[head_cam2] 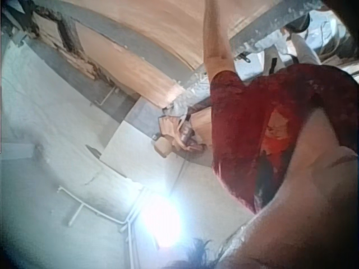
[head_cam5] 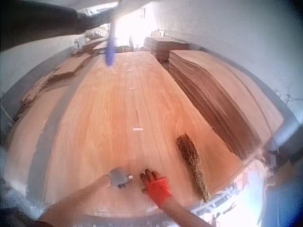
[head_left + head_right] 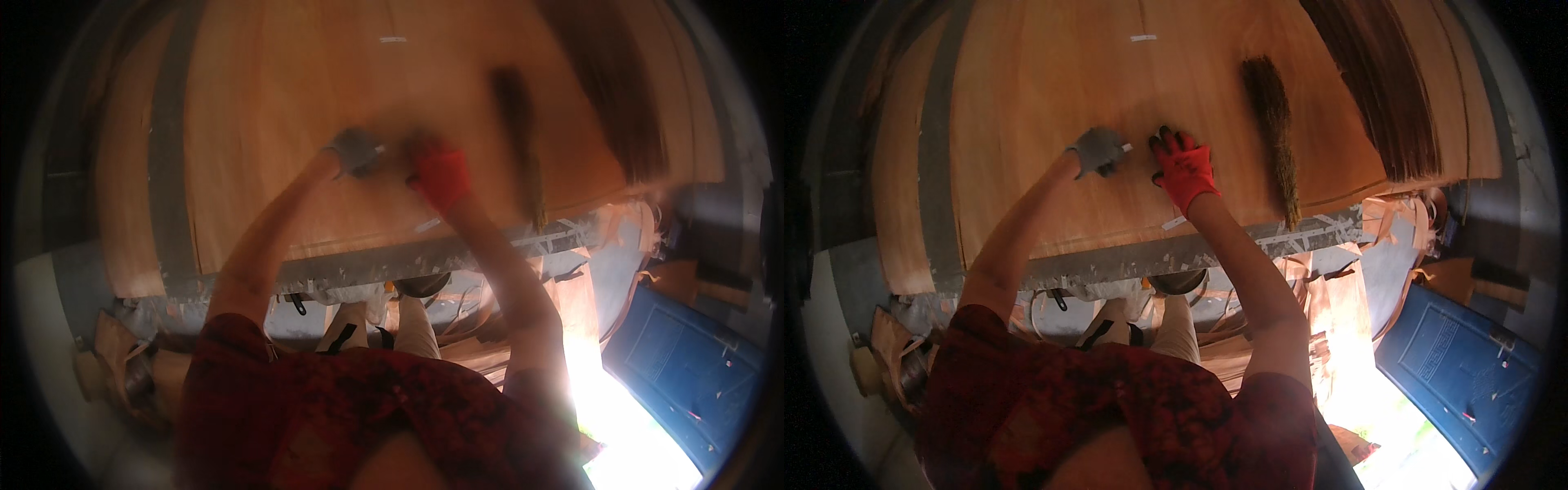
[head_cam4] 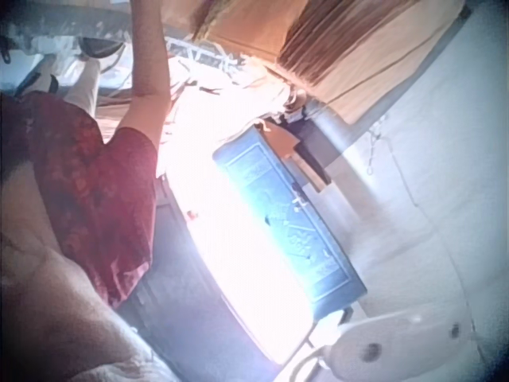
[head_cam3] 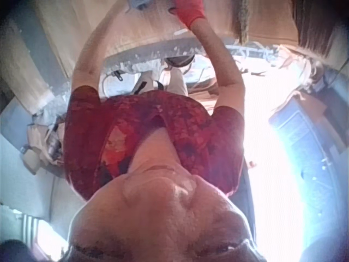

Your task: The person applies adhesive to wood veneer sheets, places them on a panel, and uses a block to press them down, then trims the edges with a knife.

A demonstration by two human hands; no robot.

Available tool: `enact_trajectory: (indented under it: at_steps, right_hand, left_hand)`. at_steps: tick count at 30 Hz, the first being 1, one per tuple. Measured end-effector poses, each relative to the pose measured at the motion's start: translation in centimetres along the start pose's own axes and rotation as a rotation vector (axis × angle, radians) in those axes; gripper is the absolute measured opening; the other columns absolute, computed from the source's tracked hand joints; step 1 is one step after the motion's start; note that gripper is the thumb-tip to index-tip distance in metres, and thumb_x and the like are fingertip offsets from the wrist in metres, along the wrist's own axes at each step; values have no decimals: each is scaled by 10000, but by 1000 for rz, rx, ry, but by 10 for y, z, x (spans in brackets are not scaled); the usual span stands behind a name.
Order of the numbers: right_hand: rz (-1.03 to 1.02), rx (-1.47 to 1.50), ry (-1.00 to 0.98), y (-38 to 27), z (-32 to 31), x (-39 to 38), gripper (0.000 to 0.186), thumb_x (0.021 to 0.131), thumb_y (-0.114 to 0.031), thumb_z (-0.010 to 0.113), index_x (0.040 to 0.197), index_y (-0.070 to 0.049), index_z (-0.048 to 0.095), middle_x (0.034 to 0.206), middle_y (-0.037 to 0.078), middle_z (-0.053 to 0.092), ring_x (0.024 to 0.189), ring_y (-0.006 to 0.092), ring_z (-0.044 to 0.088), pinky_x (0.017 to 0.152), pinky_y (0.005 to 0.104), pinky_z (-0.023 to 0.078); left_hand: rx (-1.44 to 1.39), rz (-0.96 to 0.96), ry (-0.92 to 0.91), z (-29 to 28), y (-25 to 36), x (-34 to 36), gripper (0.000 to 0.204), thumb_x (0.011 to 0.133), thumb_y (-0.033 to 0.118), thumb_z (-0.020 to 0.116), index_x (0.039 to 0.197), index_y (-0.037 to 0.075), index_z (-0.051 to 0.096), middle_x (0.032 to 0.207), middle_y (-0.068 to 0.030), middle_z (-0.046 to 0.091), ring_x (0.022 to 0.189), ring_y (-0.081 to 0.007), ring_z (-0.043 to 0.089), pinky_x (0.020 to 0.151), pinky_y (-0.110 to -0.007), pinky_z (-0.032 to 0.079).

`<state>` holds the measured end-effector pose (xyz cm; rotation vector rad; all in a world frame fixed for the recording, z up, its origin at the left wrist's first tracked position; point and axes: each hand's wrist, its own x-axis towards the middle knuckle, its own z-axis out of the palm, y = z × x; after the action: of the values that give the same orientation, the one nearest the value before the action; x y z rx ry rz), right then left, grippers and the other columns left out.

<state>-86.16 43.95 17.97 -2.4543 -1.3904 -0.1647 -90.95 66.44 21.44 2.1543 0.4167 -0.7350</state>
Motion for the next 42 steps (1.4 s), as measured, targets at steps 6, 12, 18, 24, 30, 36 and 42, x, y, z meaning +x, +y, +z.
enact_trajectory:
  at_steps: [6,12,18,24,30,36,42]
  right_hand:
    - [62,144,-236,-5,-8,10,743,766,-309,745,1426,-159,439,1446,79,476,1316,322,436,1004,453,416]
    - [162,630,72,22,-3,29,774,854,-119,654,1536,-92,290,1437,139,517,1321,369,440,1080,419,386]
    - [159,357,-95,42,23,84,655,886,-92,585,1494,-55,343,1350,167,582,1292,348,468,1071,424,405]
    - [206,145,-328,30,32,100,519,930,-182,534,1440,-124,458,1429,140,520,1298,338,469,1033,390,440]
    - [-27,-45,-152,61,56,71,506,920,-175,551,1423,-144,503,1511,145,436,1352,343,428,1065,392,423]
    - [-56,155,-179,26,42,81,540,840,-114,559,1378,-160,547,1425,170,485,1360,376,409,1114,481,373]
    - [10,63,6,12,9,66,567,850,-129,620,1406,-165,518,1459,169,473,1369,397,395,1125,488,354]
  left_hand:
    - [-544,185,82,-37,-4,48,177,915,200,629,882,34,678,806,-99,694,605,-165,651,569,-311,546]
    - [-474,74,87,-36,12,100,163,886,184,655,919,31,698,801,-83,698,606,-162,653,577,-314,564]
    - [-336,195,26,-39,-7,120,215,893,235,651,907,25,693,791,-95,697,585,-174,653,565,-324,562]
    - [-669,61,80,-21,-40,65,278,917,282,627,881,9,666,761,-113,685,580,-189,652,539,-338,543]
    - [-894,-59,297,-19,-53,-59,330,941,318,607,893,-6,645,727,-128,672,568,-199,648,509,-345,525]
    - [-854,-173,707,23,-220,-244,304,972,280,604,1061,-7,652,710,-129,671,528,-162,627,473,-303,502]
    - [-697,-176,843,34,-264,-307,291,1004,259,571,1139,14,649,724,-106,685,524,-134,613,496,-283,492]
